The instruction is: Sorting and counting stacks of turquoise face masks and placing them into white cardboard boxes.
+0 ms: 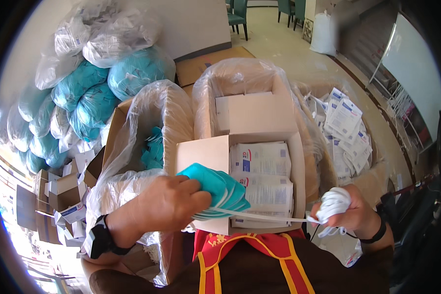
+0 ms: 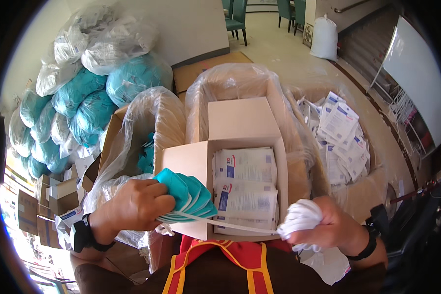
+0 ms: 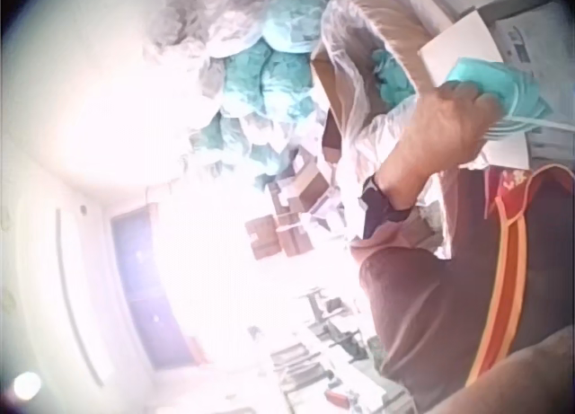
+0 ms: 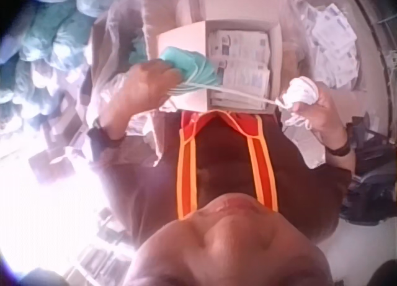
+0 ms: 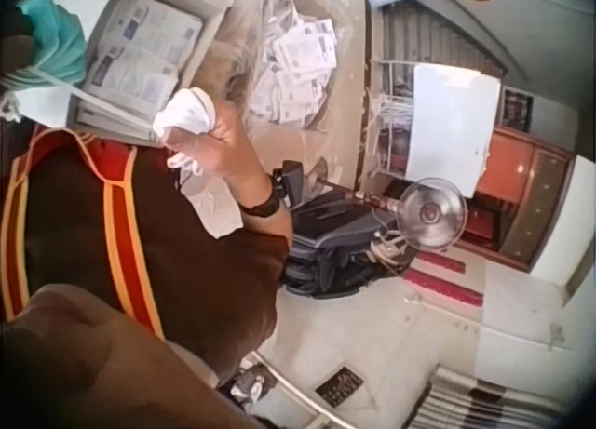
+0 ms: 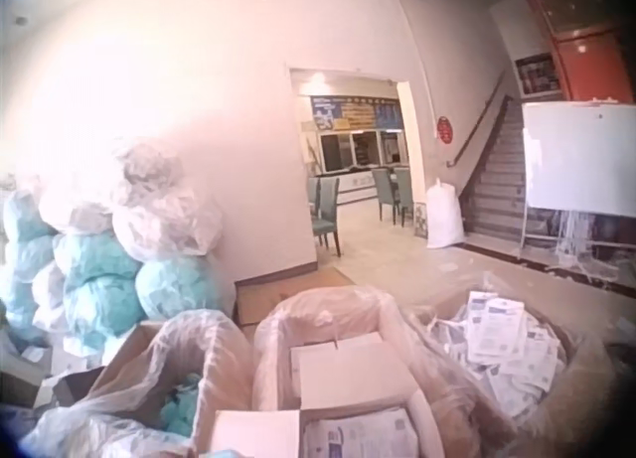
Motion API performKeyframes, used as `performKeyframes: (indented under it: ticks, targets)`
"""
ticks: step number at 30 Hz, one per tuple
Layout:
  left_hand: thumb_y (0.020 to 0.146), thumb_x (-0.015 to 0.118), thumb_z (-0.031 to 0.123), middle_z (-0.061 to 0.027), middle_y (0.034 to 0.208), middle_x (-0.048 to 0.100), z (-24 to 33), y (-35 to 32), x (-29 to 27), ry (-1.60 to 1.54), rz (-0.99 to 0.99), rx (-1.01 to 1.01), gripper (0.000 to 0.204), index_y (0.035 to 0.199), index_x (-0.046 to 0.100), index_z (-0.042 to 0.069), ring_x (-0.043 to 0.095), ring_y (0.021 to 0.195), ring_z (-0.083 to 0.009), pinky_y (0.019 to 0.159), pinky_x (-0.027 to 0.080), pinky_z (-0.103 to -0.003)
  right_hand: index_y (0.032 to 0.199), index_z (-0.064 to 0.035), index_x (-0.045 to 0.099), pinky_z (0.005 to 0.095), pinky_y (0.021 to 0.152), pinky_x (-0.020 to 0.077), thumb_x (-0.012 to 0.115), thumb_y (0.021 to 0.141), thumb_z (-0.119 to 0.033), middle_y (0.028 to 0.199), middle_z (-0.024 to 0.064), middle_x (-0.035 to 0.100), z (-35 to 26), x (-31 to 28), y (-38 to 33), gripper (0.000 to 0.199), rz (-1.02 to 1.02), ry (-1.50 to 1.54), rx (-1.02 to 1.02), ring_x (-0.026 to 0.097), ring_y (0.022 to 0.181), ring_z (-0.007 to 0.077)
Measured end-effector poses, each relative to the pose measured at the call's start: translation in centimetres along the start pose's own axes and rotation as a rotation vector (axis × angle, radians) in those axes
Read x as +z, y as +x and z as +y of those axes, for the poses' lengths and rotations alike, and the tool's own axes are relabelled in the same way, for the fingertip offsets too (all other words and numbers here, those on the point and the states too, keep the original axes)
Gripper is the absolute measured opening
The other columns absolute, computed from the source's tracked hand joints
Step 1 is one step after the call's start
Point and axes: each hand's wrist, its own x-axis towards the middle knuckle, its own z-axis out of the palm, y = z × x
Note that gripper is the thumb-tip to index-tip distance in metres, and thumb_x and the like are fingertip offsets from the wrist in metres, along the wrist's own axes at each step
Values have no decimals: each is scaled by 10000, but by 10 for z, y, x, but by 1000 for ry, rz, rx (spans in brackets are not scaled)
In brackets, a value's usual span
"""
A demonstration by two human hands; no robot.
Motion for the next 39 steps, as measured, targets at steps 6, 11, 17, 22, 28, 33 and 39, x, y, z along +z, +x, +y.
performKeyframes:
  ticks: [6,11,17,22,28,33,39]
  targets:
    - [656,724,115,-108,717,537,-40,-47,-23,358,249,-476,254,754,495,64,575,652,-337,550,467,-423,928,-23,605,252,528,458,714,817,-100,679,32,586,5,-54,-23,174,530,112,-165,555,564,108]
    - [719,770,153,-158,722,525,-14,28,16,-67,580,-417,290,775,513,30,537,654,-370,581,440,-428,1018,-21,586,215,460,395,697,827,-116,711,45,587,28,-23,57,240,230,36,-74,518,534,70]
    - [788,811,221,-59,941,659,15,78,65,-1085,855,-440,423,1054,574,-6,610,863,-113,763,511,-269,1248,-16,490,181,447,363,786,752,-285,940,42,638,49,3,116,637,-3,265,-261,508,557,26]
    - [804,795,241,-102,1081,608,24,75,68,-1304,622,-251,493,1151,548,-8,561,1028,-156,886,465,-320,1313,-23,475,190,697,491,842,709,-311,1131,50,638,36,4,124,763,-18,274,-271,605,942,79]
    - [747,774,212,-155,1212,561,-2,67,20,23,734,-37,448,1145,596,109,539,1126,-273,949,415,-385,1304,-1,479,224,769,535,834,720,-322,1115,62,649,39,-21,130,755,-62,361,-245,643,969,128]
    - [730,691,134,-95,1235,593,13,89,8,524,609,182,263,980,621,175,534,1197,-266,1028,366,-466,1336,-11,464,249,817,522,779,779,-405,1180,60,619,34,13,131,752,-78,389,-219,617,1026,131]
    - [657,642,68,-53,927,605,-10,92,-1,462,526,132,229,870,559,77,593,866,-254,936,434,-400,1257,-71,557,230,676,485,745,802,-461,1046,43,654,94,-3,111,628,-150,605,85,617,823,92]
